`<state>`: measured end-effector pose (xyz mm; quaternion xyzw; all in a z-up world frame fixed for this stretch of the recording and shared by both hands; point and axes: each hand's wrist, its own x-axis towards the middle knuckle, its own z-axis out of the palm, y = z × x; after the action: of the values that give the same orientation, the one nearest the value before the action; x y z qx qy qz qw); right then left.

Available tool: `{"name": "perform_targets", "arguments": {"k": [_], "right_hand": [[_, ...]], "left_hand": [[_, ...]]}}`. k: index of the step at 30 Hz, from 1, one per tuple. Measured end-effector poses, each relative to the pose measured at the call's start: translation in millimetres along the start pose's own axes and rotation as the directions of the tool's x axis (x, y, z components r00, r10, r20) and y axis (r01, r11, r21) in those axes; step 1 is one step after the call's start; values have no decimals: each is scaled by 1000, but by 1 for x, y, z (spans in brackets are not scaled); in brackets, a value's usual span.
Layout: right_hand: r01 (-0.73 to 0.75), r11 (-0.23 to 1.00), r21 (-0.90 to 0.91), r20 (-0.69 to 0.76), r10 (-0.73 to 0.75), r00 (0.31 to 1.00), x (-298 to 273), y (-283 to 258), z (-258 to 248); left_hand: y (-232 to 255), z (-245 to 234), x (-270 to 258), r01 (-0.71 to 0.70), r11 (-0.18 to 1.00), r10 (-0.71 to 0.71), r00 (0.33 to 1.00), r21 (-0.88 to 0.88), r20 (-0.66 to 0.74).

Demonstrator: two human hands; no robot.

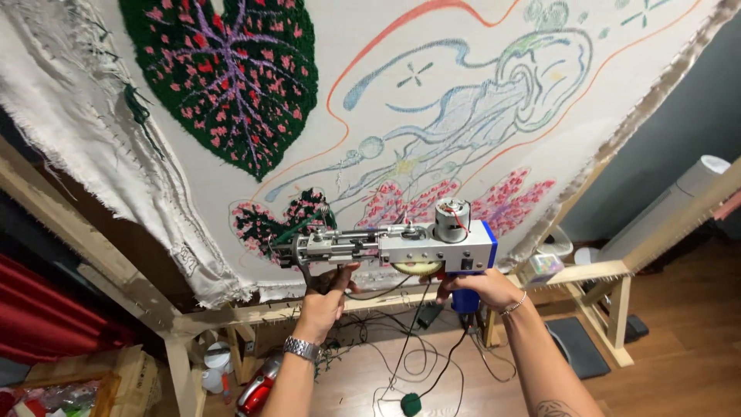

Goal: Creating a rug by using a tufting gun to punch yarn into a stretched canvas frame.

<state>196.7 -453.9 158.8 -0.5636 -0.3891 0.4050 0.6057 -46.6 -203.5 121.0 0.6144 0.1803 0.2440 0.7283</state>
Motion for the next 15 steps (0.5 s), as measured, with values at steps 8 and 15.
{"name": "perform_targets", "arguments": {"k": [8, 15], "right_hand": [[-72, 976, -204, -32, 67, 997, 17, 22, -29], [-60, 920, -387, -150, 1, 989, 46, 38, -19]], "left_hand": [[-4, 0, -6, -63, 998, 63, 997, -8, -50], [-24, -30, 11, -134, 991, 129, 977, -19, -170]]}}
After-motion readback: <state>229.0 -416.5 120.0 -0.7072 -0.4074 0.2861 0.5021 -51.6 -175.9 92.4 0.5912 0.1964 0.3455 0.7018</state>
